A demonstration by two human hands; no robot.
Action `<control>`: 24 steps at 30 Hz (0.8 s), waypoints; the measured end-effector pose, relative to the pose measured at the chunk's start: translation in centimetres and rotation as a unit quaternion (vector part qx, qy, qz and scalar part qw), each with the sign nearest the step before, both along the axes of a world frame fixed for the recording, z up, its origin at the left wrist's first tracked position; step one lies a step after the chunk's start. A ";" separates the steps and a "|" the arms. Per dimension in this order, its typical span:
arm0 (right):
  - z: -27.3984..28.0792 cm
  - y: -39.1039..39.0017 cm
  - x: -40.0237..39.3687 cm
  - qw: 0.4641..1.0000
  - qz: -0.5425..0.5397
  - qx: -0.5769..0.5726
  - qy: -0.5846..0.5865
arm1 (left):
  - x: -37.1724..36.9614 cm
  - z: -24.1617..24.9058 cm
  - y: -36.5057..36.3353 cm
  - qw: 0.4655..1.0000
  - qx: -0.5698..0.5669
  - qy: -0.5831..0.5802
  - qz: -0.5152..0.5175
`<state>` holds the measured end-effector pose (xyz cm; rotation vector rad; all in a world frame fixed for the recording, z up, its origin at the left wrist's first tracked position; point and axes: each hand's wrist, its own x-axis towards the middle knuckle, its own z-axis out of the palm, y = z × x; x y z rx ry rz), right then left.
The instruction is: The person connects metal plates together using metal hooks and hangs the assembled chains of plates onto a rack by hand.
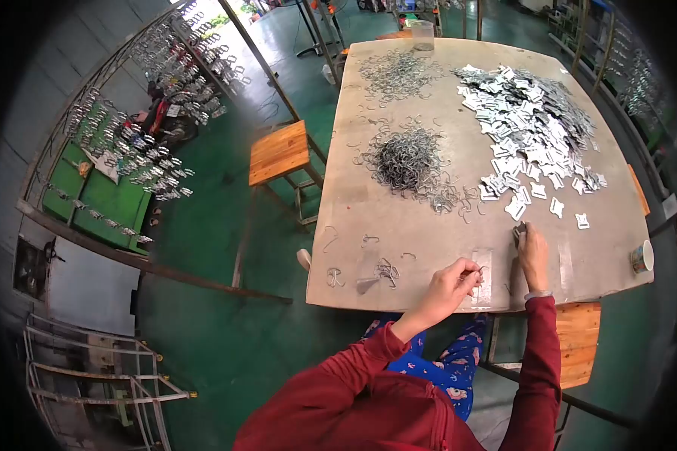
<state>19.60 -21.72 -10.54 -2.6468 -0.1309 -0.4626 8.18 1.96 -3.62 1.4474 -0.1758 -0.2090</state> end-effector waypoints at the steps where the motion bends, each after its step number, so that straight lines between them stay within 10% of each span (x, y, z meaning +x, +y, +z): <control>1: 0.1 -0.5 -0.4 0.997 -0.010 0.071 -0.003 | -0.2 0.1 0.1 1.000 -0.019 -0.002 0.001; 4: 0.1 -1.2 -2.4 0.808 -0.017 0.573 0.137 | -0.5 0.6 0.5 0.996 -0.086 0.002 -0.025; 7: 4.3 1.5 -6.4 0.745 0.010 0.651 0.144 | -1.3 1.4 0.1 0.989 -0.143 0.013 -0.046; 24: 8.5 8.4 -18.1 0.819 0.016 0.559 0.129 | -3.3 0.9 -0.2 0.992 -0.104 0.046 -0.055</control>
